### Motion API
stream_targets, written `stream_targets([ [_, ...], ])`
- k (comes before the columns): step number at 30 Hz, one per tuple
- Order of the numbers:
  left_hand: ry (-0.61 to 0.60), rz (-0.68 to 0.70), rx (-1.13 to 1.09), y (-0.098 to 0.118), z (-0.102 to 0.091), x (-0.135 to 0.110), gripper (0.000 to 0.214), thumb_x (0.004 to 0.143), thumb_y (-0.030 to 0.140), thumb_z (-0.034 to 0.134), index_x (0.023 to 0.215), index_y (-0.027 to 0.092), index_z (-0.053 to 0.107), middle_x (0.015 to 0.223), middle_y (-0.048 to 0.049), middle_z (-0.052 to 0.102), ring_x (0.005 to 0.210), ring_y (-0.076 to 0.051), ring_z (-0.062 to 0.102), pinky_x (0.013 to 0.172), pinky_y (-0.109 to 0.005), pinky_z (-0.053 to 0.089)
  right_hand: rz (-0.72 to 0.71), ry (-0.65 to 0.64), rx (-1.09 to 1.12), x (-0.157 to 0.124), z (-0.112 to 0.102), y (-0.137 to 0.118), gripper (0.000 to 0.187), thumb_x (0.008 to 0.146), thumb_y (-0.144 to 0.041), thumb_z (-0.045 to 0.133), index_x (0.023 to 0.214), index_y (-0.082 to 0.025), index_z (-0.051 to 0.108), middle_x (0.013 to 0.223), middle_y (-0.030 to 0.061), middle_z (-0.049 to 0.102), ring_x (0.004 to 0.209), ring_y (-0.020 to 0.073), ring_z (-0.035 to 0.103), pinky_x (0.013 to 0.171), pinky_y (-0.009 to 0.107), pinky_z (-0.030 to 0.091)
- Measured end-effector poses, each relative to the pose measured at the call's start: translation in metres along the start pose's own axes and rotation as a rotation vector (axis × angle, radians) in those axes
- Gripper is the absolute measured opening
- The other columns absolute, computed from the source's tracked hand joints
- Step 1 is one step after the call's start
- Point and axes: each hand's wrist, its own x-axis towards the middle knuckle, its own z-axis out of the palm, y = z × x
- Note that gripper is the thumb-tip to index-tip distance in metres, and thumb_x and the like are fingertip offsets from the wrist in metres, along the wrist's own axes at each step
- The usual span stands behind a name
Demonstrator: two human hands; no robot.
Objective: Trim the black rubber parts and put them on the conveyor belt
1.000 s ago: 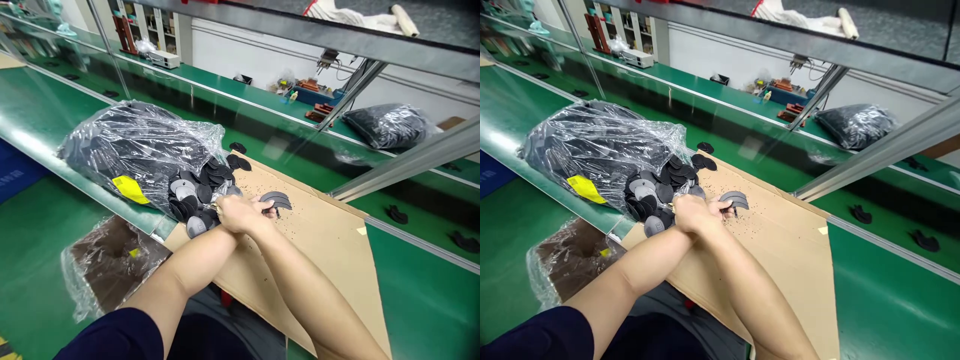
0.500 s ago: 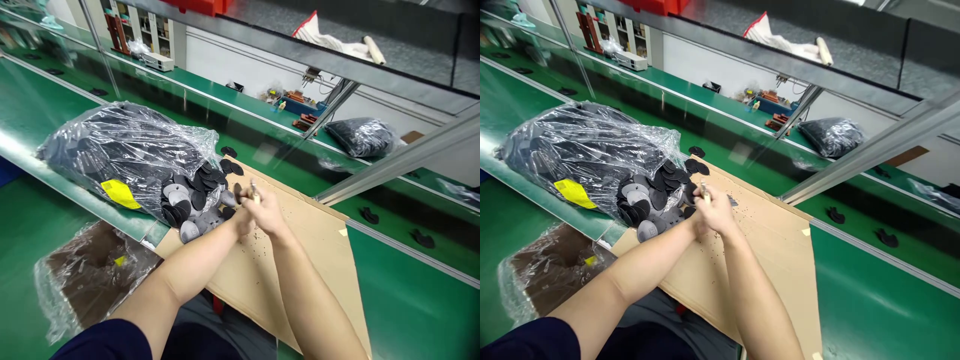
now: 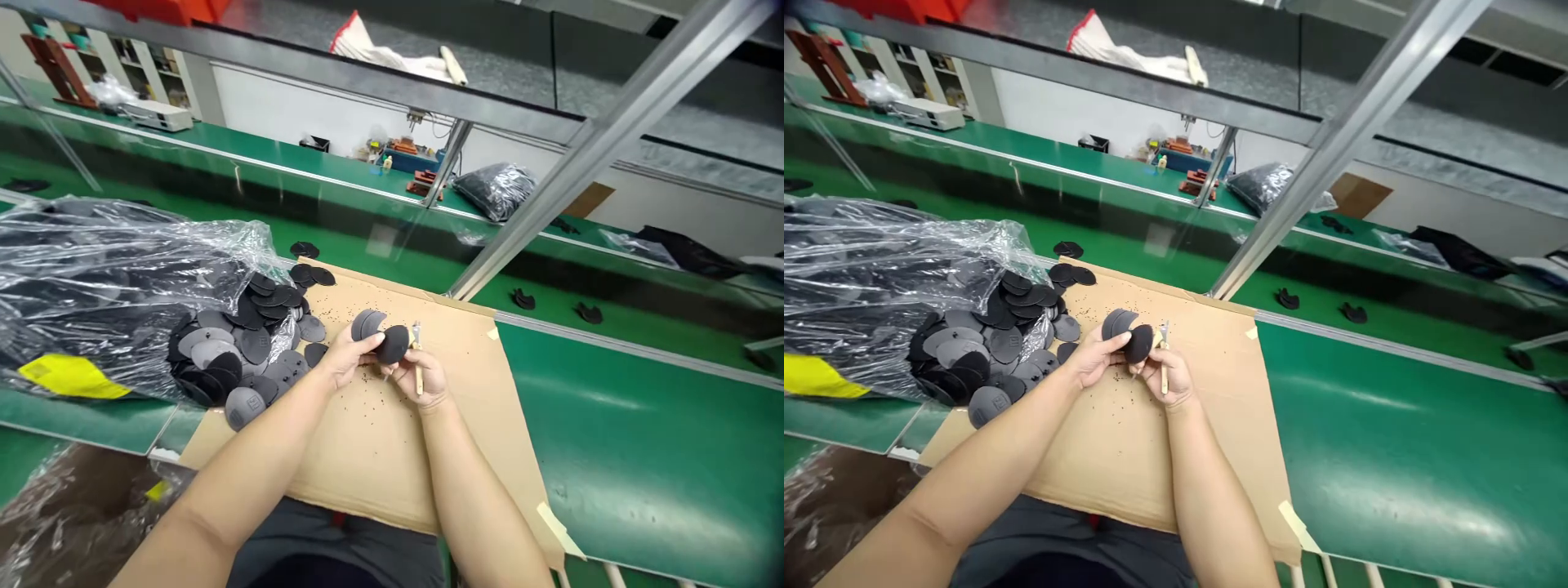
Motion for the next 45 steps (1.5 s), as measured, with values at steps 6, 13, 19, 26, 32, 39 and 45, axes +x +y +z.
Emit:
stream_targets([
  [6,0.183,0.1,0.028,-0.003,0.001,0.006,0.056,0.05,0.022,0.087,0.1,0.012,0.064,0.092,-0.0083,0.071,0.081,-0.02,0.067,0.081,-0.038,0.054,-0.103,0.166,-0.125,0.0,0.002,0.006,0.02,0.071,-0.036,0.068,0.078,-0.019,0.06,0.064,-0.0006,0.06,0.058,0.0141,0.054,0.062,0.031,0.049],
  [13,0.175,0.045,0.05,-0.005,0.003,0.003,0.059,0.054,0.025,0.085,0.108,0.017,0.063,0.101,-0.0082,0.07,0.087,-0.022,0.066,0.079,-0.04,0.055,-0.42,0.393,-0.646,0.004,-0.001,0.019,0.027,0.074,-0.044,0.065,0.08,-0.019,0.06,0.068,-0.0023,0.055,0.061,0.012,0.049,0.063,0.026,0.045],
  [19,0.101,0.044,0.059,-0.005,0.004,-0.001,0.05,0.062,0.027,0.082,0.106,0.016,0.063,0.103,-0.009,0.069,0.09,-0.022,0.066,0.081,-0.041,0.054,-0.442,0.435,-0.697,0.005,-0.006,0.018,0.027,0.074,-0.043,0.065,0.08,-0.018,0.061,0.069,-0.0015,0.057,0.062,0.0122,0.05,0.063,0.026,0.045],
  [26,0.105,0.095,0.081,-0.008,0.003,0.0,0.05,0.06,0.029,0.083,0.105,0.015,0.064,0.102,-0.0104,0.07,0.092,-0.025,0.066,0.083,-0.042,0.054,-0.453,0.407,-0.7,0.004,-0.005,0.017,0.026,0.075,-0.043,0.065,0.083,-0.018,0.062,0.07,-0.0014,0.057,0.062,0.0123,0.05,0.065,0.027,0.046],
  [32,0.152,0.069,0.104,-0.008,0.001,0.002,0.05,0.057,0.03,0.084,0.101,0.014,0.066,0.095,-0.0091,0.071,0.083,-0.022,0.067,0.077,-0.039,0.055,-0.423,0.366,-0.731,0.003,-0.006,0.015,0.029,0.075,-0.043,0.066,0.088,-0.017,0.062,0.073,-0.0001,0.059,0.065,0.0136,0.053,0.066,0.027,0.046],
  [39,0.127,0.036,0.08,-0.006,0.001,-0.001,0.048,0.055,0.028,0.086,0.097,0.013,0.068,0.091,-0.0087,0.071,0.08,-0.022,0.067,0.078,-0.041,0.054,-0.392,0.271,-0.724,0.0,-0.006,0.014,0.035,0.079,-0.048,0.062,0.094,-0.017,0.066,0.082,0.0022,0.065,0.075,0.0165,0.058,0.073,0.029,0.048],
  [45,0.025,0.083,0.069,-0.008,0.001,-0.001,0.041,0.058,0.022,0.084,0.095,0.011,0.069,0.095,-0.0091,0.071,0.092,-0.02,0.065,0.094,-0.038,0.047,-0.38,0.234,-0.544,0.001,-0.003,0.014,0.034,0.076,-0.047,0.068,0.089,-0.016,0.066,0.081,0.0022,0.066,0.075,0.0165,0.059,0.074,0.031,0.049],
])
